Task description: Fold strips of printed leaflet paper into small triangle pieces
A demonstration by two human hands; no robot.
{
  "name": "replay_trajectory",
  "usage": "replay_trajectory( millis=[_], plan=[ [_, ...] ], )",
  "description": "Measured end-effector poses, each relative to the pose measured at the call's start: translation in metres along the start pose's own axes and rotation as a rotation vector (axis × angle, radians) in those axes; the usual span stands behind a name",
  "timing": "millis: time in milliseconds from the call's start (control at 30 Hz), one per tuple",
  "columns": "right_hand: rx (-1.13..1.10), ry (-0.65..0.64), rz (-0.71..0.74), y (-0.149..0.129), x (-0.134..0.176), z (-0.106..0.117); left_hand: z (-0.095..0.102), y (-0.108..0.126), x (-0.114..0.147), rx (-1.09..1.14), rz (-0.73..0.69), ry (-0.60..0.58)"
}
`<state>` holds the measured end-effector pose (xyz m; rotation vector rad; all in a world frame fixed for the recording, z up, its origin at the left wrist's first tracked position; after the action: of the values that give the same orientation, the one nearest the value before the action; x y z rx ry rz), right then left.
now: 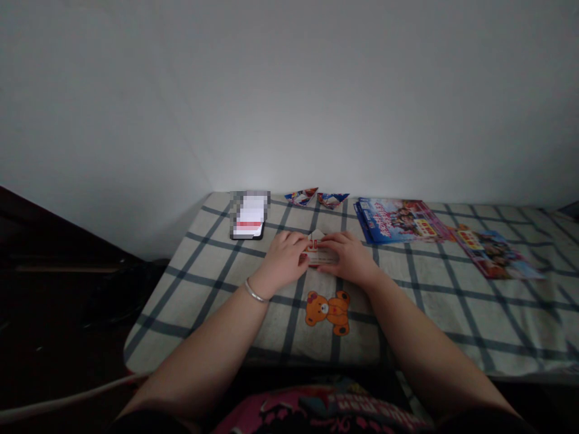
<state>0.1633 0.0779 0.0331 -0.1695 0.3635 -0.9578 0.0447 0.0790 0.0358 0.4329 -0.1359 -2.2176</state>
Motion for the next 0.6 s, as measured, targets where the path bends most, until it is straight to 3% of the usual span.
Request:
replay_trajectory(
  millis=[600],
  plan=[
    [0.087,-0.042,0.040,-0.015,0.000,0.002,0.006,0.002,0.001,-0.102,-0.011,-0.088]
  ],
)
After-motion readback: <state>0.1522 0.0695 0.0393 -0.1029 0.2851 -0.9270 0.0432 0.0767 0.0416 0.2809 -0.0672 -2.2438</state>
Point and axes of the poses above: each hand's wrist, its own x-axis away from the middle knuckle, its own z-axis out of the back of the hand, y = z × x, the point moved 9 cm from there along -x, towards the middle knuckle, and after that the axes turned 4 degrees about -y, right-handed, at the moved point
